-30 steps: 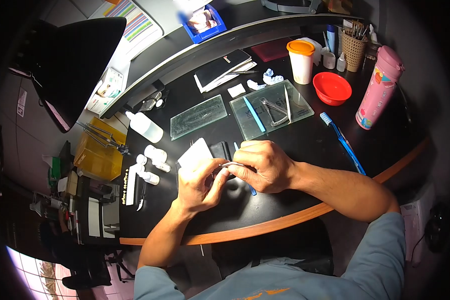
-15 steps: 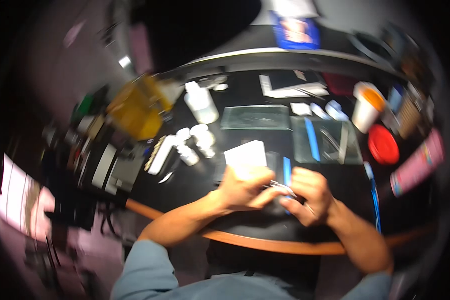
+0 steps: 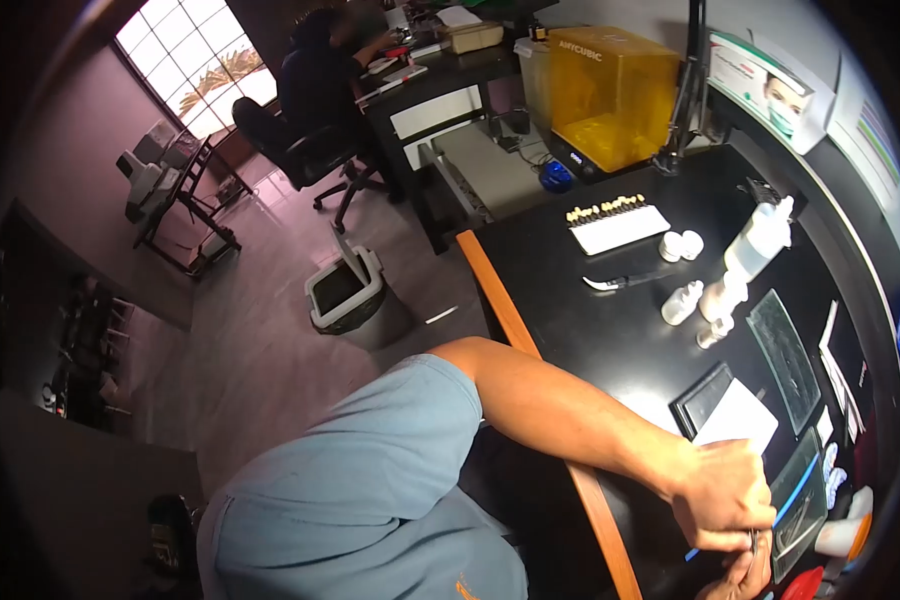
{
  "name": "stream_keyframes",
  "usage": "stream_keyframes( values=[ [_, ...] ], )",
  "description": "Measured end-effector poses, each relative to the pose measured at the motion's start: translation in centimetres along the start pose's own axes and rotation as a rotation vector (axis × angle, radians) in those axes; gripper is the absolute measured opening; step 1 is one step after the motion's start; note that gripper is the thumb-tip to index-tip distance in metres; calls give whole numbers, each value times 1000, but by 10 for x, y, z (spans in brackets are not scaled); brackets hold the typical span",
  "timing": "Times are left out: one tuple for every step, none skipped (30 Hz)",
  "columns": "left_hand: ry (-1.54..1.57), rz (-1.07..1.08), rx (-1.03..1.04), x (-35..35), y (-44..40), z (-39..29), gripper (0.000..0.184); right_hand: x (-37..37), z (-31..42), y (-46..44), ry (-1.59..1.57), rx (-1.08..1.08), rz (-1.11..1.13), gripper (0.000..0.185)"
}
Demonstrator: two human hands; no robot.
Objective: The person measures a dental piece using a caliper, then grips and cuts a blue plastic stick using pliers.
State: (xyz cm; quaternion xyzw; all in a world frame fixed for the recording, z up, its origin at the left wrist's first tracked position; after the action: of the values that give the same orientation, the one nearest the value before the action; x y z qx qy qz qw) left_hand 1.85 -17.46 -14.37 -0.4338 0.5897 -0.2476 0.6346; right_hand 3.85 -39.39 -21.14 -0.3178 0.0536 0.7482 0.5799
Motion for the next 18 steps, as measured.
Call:
stream_keyframes(
  values=[
    [-20,-2,0,-2,-1,-2,35,-5,-9,1,-3,-34,-35,50],
    [-41,-2,4,-4,-2,-4,36,-9,-16,3,-5,-67,-70,52],
    [-47,29,-8,0,-1,-3,37,-12,-20,3,-10,-65,-80,52],
    [-26,5,-7,2,0,-3,37,-13,-27,5,-12,-50,-71,53],
    [-40,40,-16,1,-1,-4,36,-14,-30,5,-16,-24,-60,53],
    [-53,75,-27,0,-2,-6,36,-14,-34,7,-16,6,-46,54],
    [-60,72,-35,-5,-3,-8,33,-16,-36,9,-21,31,-33,54],
    [-28,72,-38,-4,-2,-7,31,-16,-35,10,-23,56,-22,55],
    [8,73,-37,-3,-2,-7,30,-17,-34,12,-30,79,-10,55],
    [49,72,-33,-1,-2,-7,29,-19,-33,15,-38,102,4,56],
    [46,69,-48,1,-2,-6,27,-20,-35,19,-51,133,14,57],
    [58,65,-55,0,-1,-7,26,-22,-29,23,-61,168,19,57],
    [92,58,-52,2,-2,-10,25,-10,-10,22,-128,217,-35,62],
    [149,40,-58,-1,-2,-11,23,-9,6,19,-75,172,-47,56],
    [202,-28,-59,-8,-3,-12,19,-1,34,13,-6,82,-55,50],
    [216,-22,-62,-10,-2,-14,18,8,60,6,57,-24,-50,46],
    [198,-19,-52,-12,-1,-13,18,16,83,0,94,-115,-47,42],
    [166,-9,-35,-15,-2,-15,18,21,99,-4,107,-170,-46,39]
  ],
)
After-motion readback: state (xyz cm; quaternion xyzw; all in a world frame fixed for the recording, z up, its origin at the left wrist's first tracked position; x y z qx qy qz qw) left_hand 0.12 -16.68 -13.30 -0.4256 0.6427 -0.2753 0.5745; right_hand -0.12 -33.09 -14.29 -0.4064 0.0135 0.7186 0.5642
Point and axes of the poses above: each hand's wrist, its own y-axis away from the middle knuckle, its own x-axis out of the palm, z = x × y, the point moved 8 cm from there along -y, towards the middle knuckle, and after that the axes turned 15 degrees about x, right-handed, at the moved point
